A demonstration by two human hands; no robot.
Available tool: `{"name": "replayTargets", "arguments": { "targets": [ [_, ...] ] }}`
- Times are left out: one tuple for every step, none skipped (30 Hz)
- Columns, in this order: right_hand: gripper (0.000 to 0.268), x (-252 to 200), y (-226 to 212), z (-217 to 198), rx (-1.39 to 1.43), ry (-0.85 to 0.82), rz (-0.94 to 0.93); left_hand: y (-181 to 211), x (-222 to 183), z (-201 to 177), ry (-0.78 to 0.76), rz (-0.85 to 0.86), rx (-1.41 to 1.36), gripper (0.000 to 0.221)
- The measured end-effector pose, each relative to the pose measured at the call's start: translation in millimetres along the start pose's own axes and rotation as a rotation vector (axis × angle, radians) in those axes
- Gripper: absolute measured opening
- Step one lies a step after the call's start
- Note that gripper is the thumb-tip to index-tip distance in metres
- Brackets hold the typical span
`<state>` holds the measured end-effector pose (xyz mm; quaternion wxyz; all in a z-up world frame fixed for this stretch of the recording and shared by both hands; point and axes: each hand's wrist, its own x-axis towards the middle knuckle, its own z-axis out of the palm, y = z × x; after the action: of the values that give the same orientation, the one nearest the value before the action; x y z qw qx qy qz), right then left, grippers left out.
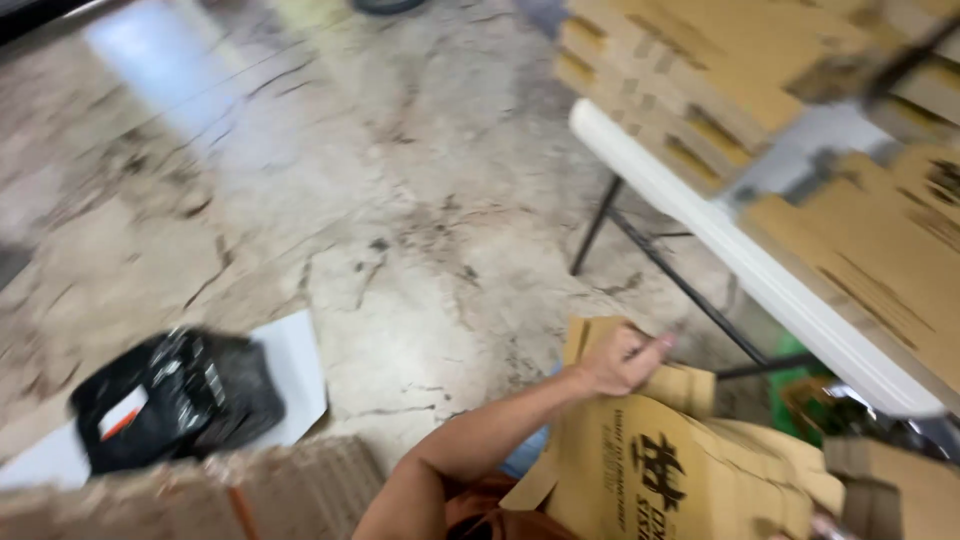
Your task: Sorting and stacking flat-packed cardboard boxes from a table and the floor.
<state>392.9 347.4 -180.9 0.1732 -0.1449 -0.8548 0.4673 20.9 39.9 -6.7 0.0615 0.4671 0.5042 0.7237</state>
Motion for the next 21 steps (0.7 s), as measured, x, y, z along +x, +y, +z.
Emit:
{"name": "replayTargets", "arguments": {
  "targets": [
    [0.033, 3.8, -53.9, 10.5, -0.007, 0.053, 0.014, -4.1, -4.8, 0.4, 0.02, -0.024, 0.016, 0.053],
    [0.03, 1.1, -114.2, 23.7, -0.015, 0.106, 0.028, -10.4, -8.0, 2.6, 0.038, -0.048, 0.034, 0.052],
    [0.03, 22.8, -178.2, 31.8, -0.04, 0.164, 0.096, -20.9, -17.5, 3.0, -0.021, -0.077, -0.032, 0.052],
    [0.02, 39.7, -247.0, 32.7, 0.019, 0.094, 0.084, -35.0, -25.5, 5.6, 0.04, -0.1, 0.017, 0.049],
    [0.02, 47.8, -321.6, 32.5, 0.092, 0.031, 0.074, -48.5, -35.7, 5.6, 0.089, -0.128, 0.077, 0.047],
    [0.02, 45.8, -319.2, 28.9, 0.083, 0.097, 0.142, -53.1, -41.4, 2.4, 0.019, -0.162, 0.021, 0.047],
    [0.023, 40.6, -316.1, 29.9, 0.06, 0.05, 0.18, -56.2, -50.5, -6.6, -0.056, -0.385, 0.09, 0.009],
    [0.028, 36.6, -311.2, 29.4, 0.043, 0.002, 0.218, -61.9, -55.3, -16.1, -0.147, -0.598, 0.173, 0.042],
    [0.028, 37.5, -313.2, 31.1, 0.054, 0.057, 0.29, -48.1, -44.7, -16.0, -0.227, -0.633, 0.145, 0.042],
    [0.027, 38.1, -314.8, 31.8, 0.2, 0.036, 0.164, -34.9, -32.2, -16.2, -0.169, -0.412, 0.146, 0.016],
    [0.026, 46.5, -308.5, 28.2, 0.326, 0.02, -0.003, -29.4, -10.1, -14.6, -0.092, -0.164, 0.137, 0.061],
    [0.026, 39.5, -316.7, 28.0, 0.321, 0.082, 0.03, -24.2, -10.1, -8.1, -0.151, -0.171, 0.101, 0.061],
    [0.035, 40.5, -323.6, 27.8, 0.309, 0.059, 0.028, -16.7, -6.9, -8.0, -0.129, -0.204, 0.047, 0.064],
    [0.044, 43.5, -330.7, 28.0, 0.299, 0.035, 0.028, -9.7, -2.1, -9.9, -0.108, -0.239, -0.005, 0.067],
    [0.044, 42.1, -338.5, 27.1, 0.314, 0.062, 0.045, -7.1, -2.6, -10.6, -0.14, -0.253, -0.007, 0.067],
    [0.039, 42.2, -347.1, 27.4, 0.32, 0.051, 0.049, -4.5, -2.3, -13.5, -0.16, -0.266, 0.001, 0.069],
    [0.035, 48.0, -354.1, 23.6, 0.32, 0.025, 0.038, -2.4, 0.2, -16.1, -0.161, -0.267, 0.014, 0.071],
    [0.035, 48.3, -349.1, 25.5, 0.329, 0.036, 0.041, -3.9, 1.1, -14.5, -0.175, -0.27, 0.018, 0.071],
    [0.03, 48.7, -344.5, 29.7, 0.379, 0.015, 0.008, -2.8, -0.8, -16.2, -0.153, -0.235, -0.017, 0.069],
    [0.025, 49.7, -340.6, 34.6, 0.428, -0.004, -0.025, -1.7, -2.3, -19.0, -0.131, -0.201, -0.052, 0.067],
    [0.025, 52.7, -346.8, 33.3, 0.436, -0.003, -0.03, -3.8, -5.5, -23.3, -0.135, -0.199, -0.043, 0.067]
  ]
}}
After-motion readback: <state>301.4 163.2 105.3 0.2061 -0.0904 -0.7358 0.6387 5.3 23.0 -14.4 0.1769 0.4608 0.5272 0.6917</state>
